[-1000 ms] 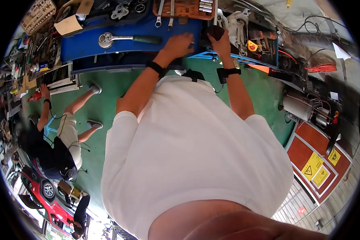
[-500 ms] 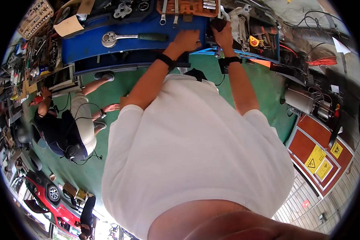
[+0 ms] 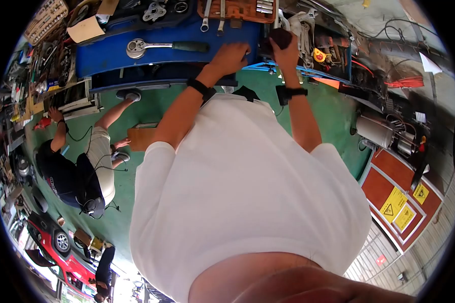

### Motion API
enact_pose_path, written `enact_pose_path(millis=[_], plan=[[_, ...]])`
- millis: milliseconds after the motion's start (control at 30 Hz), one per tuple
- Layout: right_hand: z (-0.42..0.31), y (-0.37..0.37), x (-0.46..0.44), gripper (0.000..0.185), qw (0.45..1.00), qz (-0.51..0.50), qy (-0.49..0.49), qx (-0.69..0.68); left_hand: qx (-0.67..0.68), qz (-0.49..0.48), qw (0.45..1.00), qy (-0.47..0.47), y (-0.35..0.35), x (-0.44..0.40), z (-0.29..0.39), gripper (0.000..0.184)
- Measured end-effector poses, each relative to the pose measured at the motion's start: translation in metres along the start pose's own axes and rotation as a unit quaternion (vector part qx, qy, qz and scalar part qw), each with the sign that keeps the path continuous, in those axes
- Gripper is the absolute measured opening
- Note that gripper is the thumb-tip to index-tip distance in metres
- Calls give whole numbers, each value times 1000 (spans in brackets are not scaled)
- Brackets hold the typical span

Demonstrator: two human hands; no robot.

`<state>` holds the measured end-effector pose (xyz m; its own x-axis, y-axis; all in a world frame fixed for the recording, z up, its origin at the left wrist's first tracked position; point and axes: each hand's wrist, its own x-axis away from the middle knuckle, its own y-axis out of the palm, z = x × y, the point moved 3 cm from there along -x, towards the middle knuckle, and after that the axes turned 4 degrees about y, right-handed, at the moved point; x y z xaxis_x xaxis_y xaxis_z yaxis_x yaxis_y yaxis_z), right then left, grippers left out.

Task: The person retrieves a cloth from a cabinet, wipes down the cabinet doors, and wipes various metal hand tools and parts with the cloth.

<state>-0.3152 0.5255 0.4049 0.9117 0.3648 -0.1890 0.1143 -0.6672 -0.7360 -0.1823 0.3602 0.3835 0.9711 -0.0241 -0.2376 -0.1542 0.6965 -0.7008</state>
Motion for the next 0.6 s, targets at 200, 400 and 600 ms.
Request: enact_pose_path(millis=[200,400,600], plan=[[-34,-8,6,65,990,-105,-51,-84,-23,-13,999,-41,11,-6,1,28],[-27,31,7,64,987,-130,-48,-81,-37,-53,993,-102,17,-19,-8,32],[-19,24,22,69,978,-165,25,-124,-62,-73,988,-123,14,-23,-10,34]])
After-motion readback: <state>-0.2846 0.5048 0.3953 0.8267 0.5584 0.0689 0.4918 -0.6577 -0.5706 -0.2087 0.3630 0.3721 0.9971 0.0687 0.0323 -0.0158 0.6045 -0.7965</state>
